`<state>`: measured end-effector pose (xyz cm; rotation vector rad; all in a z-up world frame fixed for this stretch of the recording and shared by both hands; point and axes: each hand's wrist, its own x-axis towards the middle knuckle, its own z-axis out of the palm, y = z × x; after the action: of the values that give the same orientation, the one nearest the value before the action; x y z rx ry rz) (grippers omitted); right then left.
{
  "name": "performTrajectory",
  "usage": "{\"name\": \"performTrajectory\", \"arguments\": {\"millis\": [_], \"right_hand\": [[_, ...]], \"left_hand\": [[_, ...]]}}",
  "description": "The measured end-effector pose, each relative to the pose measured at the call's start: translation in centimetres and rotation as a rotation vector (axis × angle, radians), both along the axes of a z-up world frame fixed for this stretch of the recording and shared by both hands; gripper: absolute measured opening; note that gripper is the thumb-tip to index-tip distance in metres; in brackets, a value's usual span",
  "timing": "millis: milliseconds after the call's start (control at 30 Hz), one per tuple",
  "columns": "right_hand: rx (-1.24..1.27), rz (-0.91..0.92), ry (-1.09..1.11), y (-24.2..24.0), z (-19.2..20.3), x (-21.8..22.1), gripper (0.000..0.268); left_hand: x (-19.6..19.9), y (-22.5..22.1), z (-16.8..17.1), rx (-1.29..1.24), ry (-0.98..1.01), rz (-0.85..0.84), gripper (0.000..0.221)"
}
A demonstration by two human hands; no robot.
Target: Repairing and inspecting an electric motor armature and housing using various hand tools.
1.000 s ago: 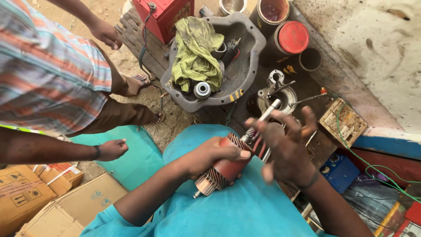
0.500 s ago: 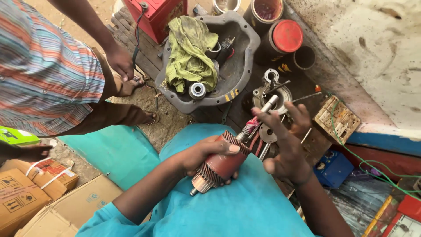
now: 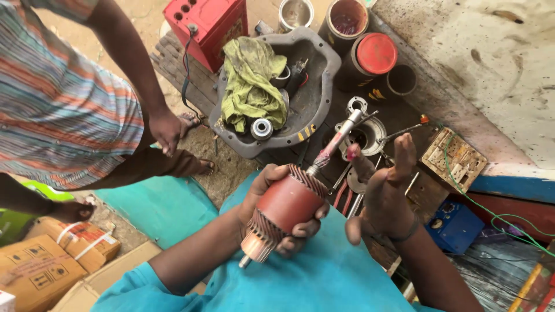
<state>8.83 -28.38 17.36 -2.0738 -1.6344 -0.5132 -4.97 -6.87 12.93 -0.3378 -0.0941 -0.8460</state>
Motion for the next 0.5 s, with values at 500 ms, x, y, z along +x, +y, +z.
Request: {"name": "performTrajectory", "arguments": {"millis": [500], "right_hand": [[-0.14,-0.029,-0.02,-3.0,-3.7,-1.2,0.093]], "left_hand": [[0.2,-4.1,-1.5,-0.636,0.09,-0.06,0.073]]}}
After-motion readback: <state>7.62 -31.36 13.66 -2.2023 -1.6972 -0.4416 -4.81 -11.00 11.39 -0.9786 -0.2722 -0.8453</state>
